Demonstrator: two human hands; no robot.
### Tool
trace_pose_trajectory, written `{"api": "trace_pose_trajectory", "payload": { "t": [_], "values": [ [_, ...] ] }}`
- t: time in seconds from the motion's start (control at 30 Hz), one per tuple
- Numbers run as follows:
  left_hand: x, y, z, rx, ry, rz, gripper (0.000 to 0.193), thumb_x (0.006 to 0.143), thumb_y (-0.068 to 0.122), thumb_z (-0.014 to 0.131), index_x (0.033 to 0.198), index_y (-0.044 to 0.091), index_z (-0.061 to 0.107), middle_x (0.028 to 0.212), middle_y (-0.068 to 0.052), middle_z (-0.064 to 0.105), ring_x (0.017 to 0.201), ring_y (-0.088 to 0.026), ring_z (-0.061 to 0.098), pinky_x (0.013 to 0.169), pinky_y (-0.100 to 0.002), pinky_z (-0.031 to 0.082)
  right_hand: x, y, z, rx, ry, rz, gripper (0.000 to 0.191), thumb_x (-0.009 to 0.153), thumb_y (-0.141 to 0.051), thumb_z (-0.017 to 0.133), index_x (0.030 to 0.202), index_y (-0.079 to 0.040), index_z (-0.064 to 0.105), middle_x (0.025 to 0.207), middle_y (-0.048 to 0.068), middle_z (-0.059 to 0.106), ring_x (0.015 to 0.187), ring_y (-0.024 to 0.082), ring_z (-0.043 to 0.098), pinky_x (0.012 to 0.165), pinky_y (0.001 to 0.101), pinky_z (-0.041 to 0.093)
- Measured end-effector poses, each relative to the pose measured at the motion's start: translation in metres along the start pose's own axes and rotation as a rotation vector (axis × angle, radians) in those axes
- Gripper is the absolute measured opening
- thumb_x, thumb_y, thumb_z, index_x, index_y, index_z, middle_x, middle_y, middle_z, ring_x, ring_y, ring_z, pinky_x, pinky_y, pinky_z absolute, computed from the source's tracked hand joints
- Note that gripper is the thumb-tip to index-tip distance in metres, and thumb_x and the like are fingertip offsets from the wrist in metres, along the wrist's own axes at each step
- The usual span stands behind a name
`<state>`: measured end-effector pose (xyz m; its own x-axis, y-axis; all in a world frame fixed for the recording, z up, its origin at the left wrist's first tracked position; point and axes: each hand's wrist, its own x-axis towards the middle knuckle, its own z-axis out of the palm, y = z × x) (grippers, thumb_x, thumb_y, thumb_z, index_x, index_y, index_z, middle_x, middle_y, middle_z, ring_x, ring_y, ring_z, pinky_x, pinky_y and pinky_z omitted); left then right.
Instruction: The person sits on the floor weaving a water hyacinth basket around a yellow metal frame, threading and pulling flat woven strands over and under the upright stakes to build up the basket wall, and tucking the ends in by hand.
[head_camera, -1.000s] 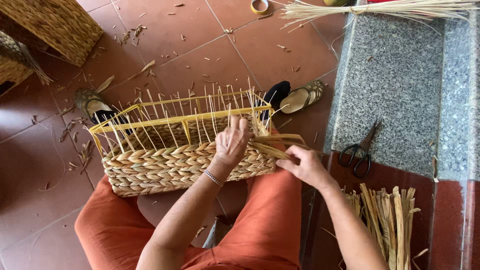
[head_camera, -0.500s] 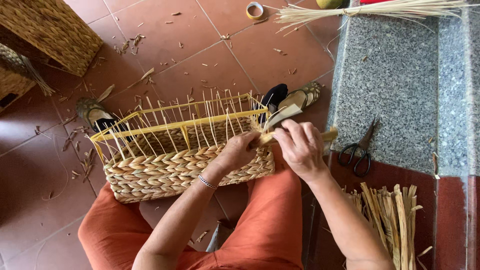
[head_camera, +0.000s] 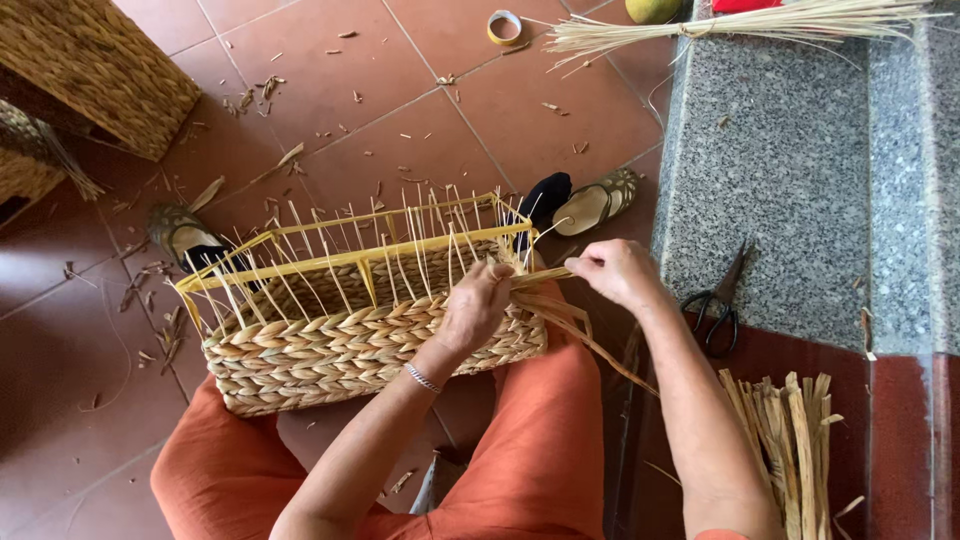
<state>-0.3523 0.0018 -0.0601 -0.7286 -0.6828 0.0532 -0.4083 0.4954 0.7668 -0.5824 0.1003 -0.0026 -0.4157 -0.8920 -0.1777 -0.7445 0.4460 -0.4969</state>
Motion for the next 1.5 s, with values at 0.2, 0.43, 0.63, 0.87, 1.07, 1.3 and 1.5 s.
{"api": "trace_pose_trajectory", "payload": {
  "t": [0.2,0.43,0.63,0.87,1.07,1.3,1.5],
  "values": [
    [-0.013,0.003,-0.009,0.132,0.203,0.345,0.016,0.09,-0.002,0.058,0.105,-0.005,0.063,0.119,-0.02,0.064,0.082,-0.036,0.072,0.066,-0.04,0.062,-0.013,-0.025,0.035,0.053,0.253,-0.566,0.026,0.084,-0.032,0.082,0.087,-0.01,0.069,0.075,0.004,0.075,0.063,0.018,0.07,0.064,0.0389,0.057],
    [-0.013,-0.005,-0.006,0.25,0.096,0.496,0.023,0.089,-0.005,0.056,0.111,-0.002,0.055,0.106,-0.017,0.064,0.078,-0.031,0.07,0.055,-0.039,0.054,-0.013,-0.035,0.054,0.013,0.348,-0.395,0.03,0.085,-0.03,0.081,0.083,-0.006,0.062,0.074,0.012,0.071,0.063,0.028,0.07,0.059,0.0421,0.056],
    [0.018,-0.013,0.009,0.097,-0.01,0.072,0.013,0.104,0.016,0.059,0.102,0.005,0.051,0.066,-0.014,0.064,0.056,-0.033,0.066,0.052,-0.045,0.051,-0.021,-0.003,0.056,0.166,0.136,-0.211,0.028,0.084,-0.035,0.082,0.086,-0.009,0.073,0.073,0.01,0.074,0.065,0.025,0.073,0.06,0.0408,0.057],
    [0.022,-0.005,0.018,0.12,0.193,0.081,0.039,0.09,0.014,0.066,0.122,0.009,0.045,0.058,-0.015,0.064,0.053,-0.04,0.064,0.05,-0.053,0.048,-0.042,0.076,0.006,0.053,0.052,0.128,0.033,0.085,-0.045,0.081,0.085,-0.012,0.077,0.069,0.005,0.072,0.063,0.02,0.069,0.061,0.037,0.055],
    [0.016,-0.001,0.016,0.089,0.186,0.095,0.042,0.095,0.012,0.064,0.129,0.007,0.039,0.057,-0.013,0.062,0.051,-0.035,0.064,0.047,-0.049,0.049,-0.062,0.084,-0.002,-0.311,0.506,-0.193,0.033,0.072,-0.045,0.085,0.085,-0.015,0.078,0.087,0.006,0.076,0.086,0.025,0.069,0.079,0.0435,0.054],
    [0.014,-0.005,0.026,0.42,0.153,0.2,0.01,0.096,0.002,0.058,0.105,0.0,0.055,0.102,-0.02,0.059,0.048,-0.02,0.06,0.032,-0.033,0.05,-0.076,0.042,0.049,0.271,0.023,-0.232,0.056,0.082,-0.038,0.084,0.123,-0.003,0.069,0.121,0.017,0.071,0.11,0.028,0.067,0.093,0.0444,0.053],
    [0.009,-0.002,0.023,0.335,0.184,0.521,0.024,0.091,-0.003,0.057,0.114,0.002,0.062,0.104,-0.011,0.059,0.073,-0.02,0.065,0.056,-0.033,0.058,-0.08,0.023,0.004,0.515,-0.409,0.16,0.044,0.085,-0.024,0.077,0.126,-0.008,0.069,0.105,0.013,0.077,0.082,0.028,0.07,0.075,0.0421,0.058]
  ]
}}
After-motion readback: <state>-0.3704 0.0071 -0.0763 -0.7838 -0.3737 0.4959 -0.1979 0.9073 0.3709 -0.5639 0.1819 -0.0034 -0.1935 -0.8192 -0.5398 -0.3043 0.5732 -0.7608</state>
